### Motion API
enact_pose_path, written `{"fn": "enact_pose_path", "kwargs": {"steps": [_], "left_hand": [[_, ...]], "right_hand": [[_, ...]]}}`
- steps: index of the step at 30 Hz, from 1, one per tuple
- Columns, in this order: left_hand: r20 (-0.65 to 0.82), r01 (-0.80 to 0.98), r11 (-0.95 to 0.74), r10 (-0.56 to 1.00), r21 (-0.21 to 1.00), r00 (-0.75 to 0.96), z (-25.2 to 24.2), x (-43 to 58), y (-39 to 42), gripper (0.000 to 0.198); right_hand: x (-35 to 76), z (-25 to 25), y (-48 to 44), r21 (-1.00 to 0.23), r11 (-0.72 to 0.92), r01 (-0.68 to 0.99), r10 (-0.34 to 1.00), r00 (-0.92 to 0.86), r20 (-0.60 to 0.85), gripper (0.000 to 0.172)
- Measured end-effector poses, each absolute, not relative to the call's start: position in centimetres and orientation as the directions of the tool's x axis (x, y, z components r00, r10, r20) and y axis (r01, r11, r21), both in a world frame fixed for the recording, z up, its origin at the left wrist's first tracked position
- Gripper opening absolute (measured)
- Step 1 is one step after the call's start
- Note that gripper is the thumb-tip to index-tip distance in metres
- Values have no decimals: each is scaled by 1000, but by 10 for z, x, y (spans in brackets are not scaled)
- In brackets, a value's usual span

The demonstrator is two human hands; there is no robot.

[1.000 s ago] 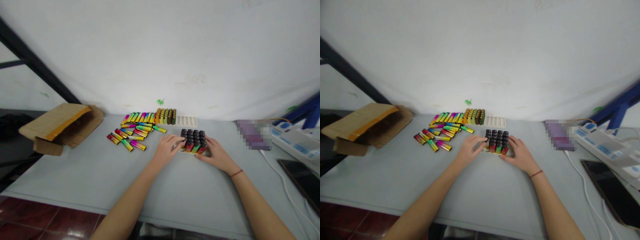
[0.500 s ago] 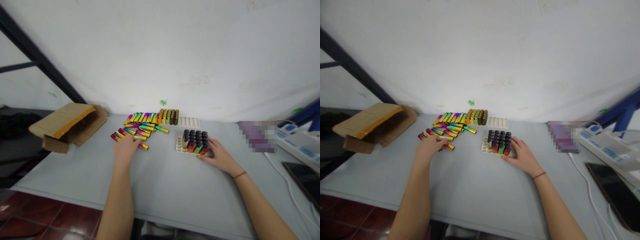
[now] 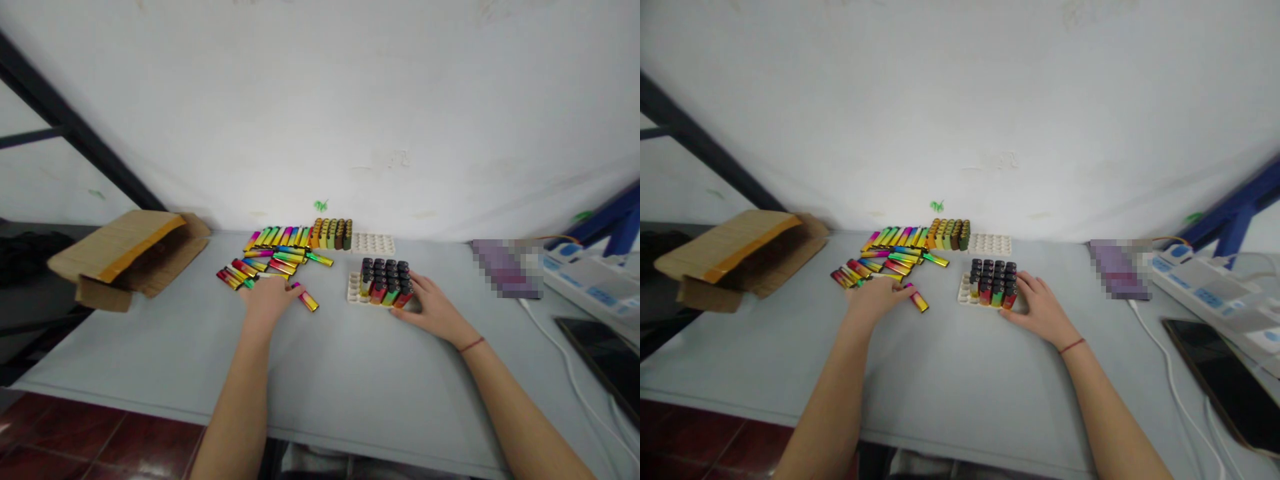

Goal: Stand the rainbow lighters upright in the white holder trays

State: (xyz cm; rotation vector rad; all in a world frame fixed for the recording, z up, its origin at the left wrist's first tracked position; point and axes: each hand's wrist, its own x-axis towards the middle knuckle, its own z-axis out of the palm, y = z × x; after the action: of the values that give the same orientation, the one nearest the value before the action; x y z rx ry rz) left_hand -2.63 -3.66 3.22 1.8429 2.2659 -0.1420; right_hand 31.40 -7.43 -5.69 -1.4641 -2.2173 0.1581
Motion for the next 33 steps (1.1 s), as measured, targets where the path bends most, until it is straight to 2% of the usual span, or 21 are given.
{"fn": "enact_pose_path", "kwargs": {"steps": [7,11,14,16,18,20,23,26,30,33], "left_hand": [[-143,996,-13,989,94,26,17,16,-45,36],[-118,971,-113,983,212,140,7,22,-41,29],[15,893,-177,982,413,188,-2,18,-34,23],[112,765,-158,987,625,112,-7,18,-29,19],[94,527,-91,995,845,21,-10,21,-27,18],[14,248,-14,1000,969,-1,-11,26,-28,20],[6,-39,-6,1000,999,-15,-7,35,-30,19],[-65,-205,51,996,978,-60,-2,40,-31,16],[-201,-307,180,979,935,-40,-2,41,-30,45],[-199,-307,175,979,936,-51,-6,40,-29,50]], "right_hand": [[315,-58,-74,-344,426,836,889,-318,329,71],[315,-58,-74,-341,415,844,895,-310,321,70],[315,-58,-75,-343,413,844,896,-308,321,69],[315,-57,-75,-342,418,842,894,-314,318,69],[315,-58,-75,-339,416,844,895,-314,316,71],[315,-58,-75,-338,412,846,897,-311,315,72],[315,-58,-75,-341,412,845,897,-312,312,73],[316,-58,-75,-349,417,839,896,-315,313,71],[317,-60,-75,-348,413,842,897,-309,317,71],[318,-61,-75,-346,415,841,898,-318,305,71]]}}
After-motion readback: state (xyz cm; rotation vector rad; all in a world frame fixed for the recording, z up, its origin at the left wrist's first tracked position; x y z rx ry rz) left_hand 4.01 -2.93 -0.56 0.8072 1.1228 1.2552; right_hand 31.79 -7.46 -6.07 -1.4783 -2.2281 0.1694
